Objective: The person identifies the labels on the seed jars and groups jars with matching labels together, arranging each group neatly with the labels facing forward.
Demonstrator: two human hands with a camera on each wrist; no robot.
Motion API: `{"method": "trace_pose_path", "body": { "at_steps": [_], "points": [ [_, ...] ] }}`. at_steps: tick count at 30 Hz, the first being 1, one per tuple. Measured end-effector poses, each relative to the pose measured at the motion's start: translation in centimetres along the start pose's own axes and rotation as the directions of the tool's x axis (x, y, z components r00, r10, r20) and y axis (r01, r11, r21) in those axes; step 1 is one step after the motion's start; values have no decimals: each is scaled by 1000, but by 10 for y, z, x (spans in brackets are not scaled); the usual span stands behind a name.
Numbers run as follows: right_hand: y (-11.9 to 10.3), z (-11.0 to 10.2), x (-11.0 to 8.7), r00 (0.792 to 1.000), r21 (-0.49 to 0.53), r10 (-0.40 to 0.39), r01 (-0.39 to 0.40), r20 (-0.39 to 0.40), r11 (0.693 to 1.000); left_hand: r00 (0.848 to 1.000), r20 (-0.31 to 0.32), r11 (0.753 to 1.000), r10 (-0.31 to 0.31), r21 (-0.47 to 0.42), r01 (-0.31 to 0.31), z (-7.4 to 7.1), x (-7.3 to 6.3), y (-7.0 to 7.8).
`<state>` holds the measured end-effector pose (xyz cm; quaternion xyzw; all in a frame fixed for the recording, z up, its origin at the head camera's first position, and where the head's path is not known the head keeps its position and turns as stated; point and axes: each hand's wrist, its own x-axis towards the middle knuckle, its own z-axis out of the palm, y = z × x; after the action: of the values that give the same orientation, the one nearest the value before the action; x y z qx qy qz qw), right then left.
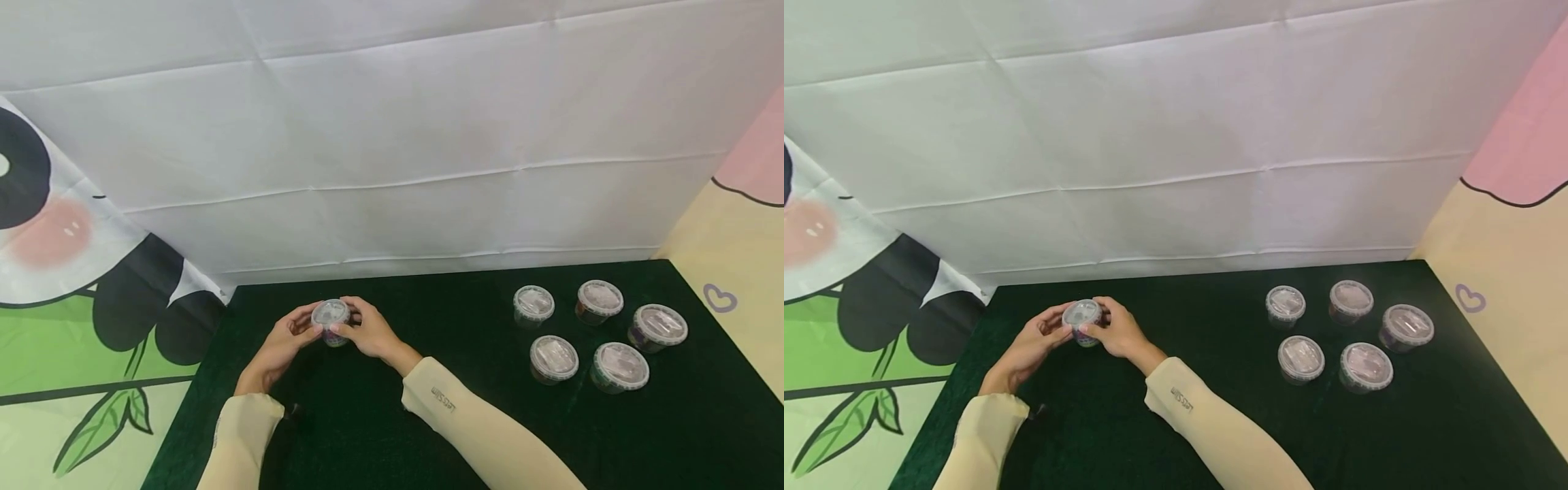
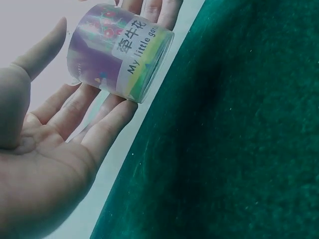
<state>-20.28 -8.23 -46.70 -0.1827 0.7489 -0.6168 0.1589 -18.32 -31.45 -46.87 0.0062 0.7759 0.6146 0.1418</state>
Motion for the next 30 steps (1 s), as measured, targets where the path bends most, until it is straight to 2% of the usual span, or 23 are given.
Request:
{"method": "trace_pose_path", "body": {
  "at_steps": [9,20,30],
  "points": [
    [8,4,10,1000,24,4,-4,-14,1000,1000,6,1000,15,-12,-15,-5,9,-8],
    [14,7,20,999,16,-11,11,-37,1000,998,20,998,51,25,-52,-8,17,-9],
    [16,9,24,999,-3,15,-15,-42,1000,999,20,999,44,4,-44,-10,23,-14]
  ]
}}
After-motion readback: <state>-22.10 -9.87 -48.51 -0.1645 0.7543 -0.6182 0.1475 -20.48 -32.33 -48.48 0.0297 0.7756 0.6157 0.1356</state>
